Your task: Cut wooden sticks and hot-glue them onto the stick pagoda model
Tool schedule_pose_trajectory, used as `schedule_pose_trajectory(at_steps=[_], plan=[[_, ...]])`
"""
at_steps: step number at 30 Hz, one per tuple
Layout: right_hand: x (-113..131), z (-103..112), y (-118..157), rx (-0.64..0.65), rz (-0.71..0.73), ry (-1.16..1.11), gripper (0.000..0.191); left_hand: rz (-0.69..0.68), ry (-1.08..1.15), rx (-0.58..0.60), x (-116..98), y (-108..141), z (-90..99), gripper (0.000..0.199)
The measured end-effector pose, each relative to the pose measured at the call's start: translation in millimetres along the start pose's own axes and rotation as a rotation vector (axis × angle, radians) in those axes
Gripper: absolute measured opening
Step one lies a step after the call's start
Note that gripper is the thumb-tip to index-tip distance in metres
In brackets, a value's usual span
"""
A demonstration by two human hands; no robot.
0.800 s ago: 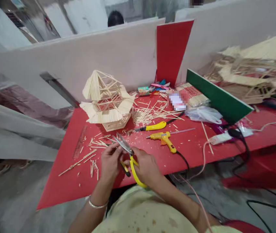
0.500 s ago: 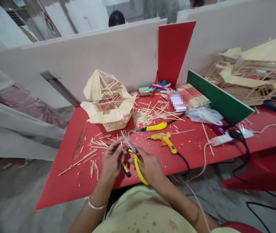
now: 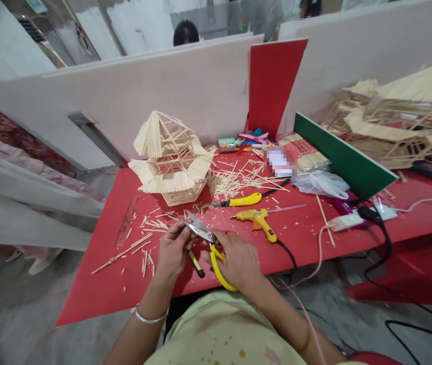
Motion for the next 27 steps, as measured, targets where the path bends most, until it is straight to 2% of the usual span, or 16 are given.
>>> schedule_pose_trajectory(at_steps=[5,12,18,27], plan=[[2.6,3.4,-2.4,0.009,0.014,0.072,0.057,-0.044,-0.054,0.021,-3.4,-3.3,3.0,0.023],[-2.2,-1.2,-2.7,-0.011,-0.019,0.017,0.053,-0.023,-0.060,0.023,-0.5,-5.0,3.7,0.028],[1.5,4.3,-2.9,-0.102,0.018,0.228,0.049,-0.023,-0.058,0.025,-0.2,-6.1,3.7,0.023],[-0.8,6.8,-1.1,-0.116,0.018,0.266,0.052,0.022,-0.115,0.031,-1.4,-1.6,-2.2,0.024]])
Point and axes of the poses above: each hand's wrist, its own y-axis away from the middle knuckle, its own z-axis out of the back of the hand, x = y × z, the point moved 7 cm from there along -y, towards the middle knuckle
